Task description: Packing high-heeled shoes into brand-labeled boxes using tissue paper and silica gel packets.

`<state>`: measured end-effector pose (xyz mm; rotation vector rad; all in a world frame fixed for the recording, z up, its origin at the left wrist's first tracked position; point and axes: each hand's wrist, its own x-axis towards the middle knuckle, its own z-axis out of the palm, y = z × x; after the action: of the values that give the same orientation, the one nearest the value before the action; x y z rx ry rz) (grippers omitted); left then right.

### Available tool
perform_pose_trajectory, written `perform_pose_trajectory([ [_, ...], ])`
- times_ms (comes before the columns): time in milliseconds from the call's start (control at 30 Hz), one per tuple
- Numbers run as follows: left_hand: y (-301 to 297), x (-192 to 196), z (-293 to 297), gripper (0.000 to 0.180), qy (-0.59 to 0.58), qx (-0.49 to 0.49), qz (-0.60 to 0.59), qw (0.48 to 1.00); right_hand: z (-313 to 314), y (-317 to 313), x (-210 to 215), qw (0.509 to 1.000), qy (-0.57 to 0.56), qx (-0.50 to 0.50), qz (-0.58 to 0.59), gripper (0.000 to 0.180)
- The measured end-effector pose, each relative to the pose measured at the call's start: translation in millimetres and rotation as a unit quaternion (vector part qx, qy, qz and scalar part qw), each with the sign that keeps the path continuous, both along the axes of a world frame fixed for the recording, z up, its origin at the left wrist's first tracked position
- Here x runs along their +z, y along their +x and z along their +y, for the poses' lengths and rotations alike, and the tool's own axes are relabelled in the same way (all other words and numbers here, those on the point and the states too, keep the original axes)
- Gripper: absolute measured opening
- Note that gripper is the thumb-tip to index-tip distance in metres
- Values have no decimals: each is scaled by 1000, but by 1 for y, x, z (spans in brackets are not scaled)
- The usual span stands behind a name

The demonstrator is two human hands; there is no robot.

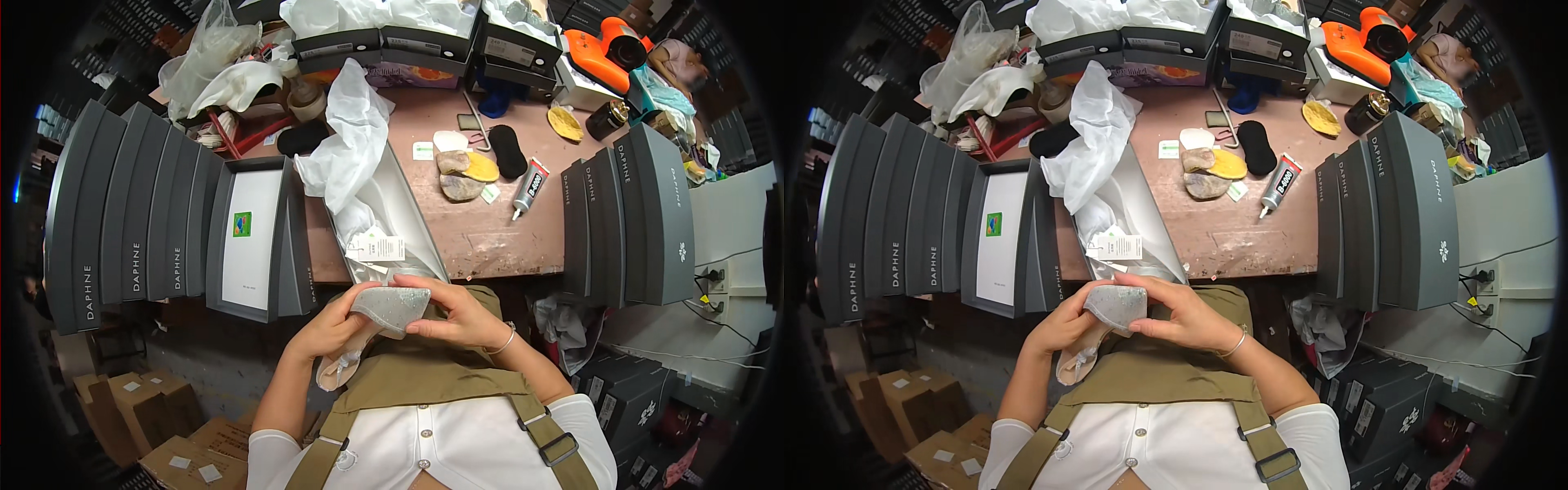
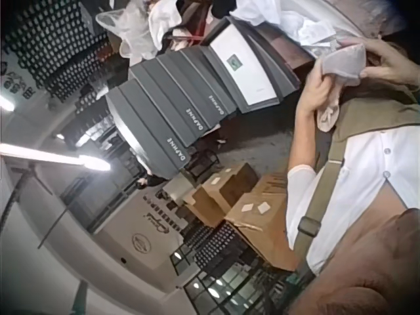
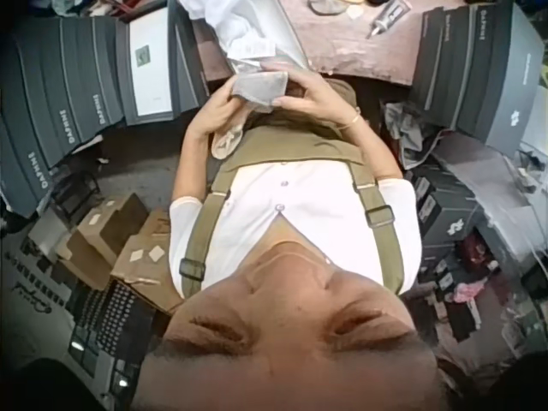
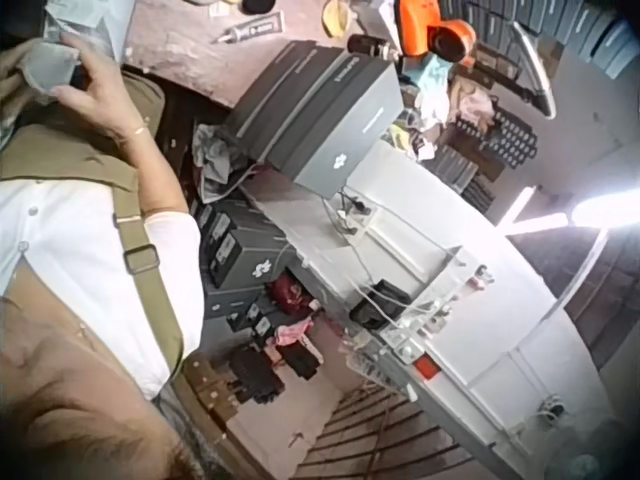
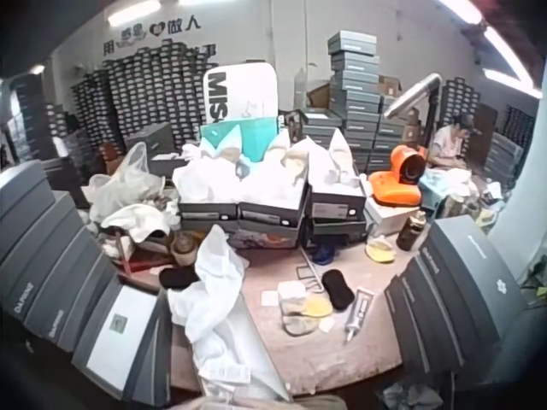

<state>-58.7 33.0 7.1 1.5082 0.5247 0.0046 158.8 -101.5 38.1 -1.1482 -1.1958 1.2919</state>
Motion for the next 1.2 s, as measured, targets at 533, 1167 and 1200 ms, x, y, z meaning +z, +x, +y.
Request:
perform_pose_trajectory([
  [533, 3, -2, 2, 47, -464, 152, -81, 869, 5, -7, -26, 987, -26, -71, 140, 52],
  [1167, 34, -20, 9, 63, -650, 31, -346, 676, -1, -44, -5, 988, 28, 94, -117, 27],
  [1200, 34, -19, 12, 63, -659, 26, -352, 664, -1, -43, -4, 985, 28, 103, -134, 27],
])
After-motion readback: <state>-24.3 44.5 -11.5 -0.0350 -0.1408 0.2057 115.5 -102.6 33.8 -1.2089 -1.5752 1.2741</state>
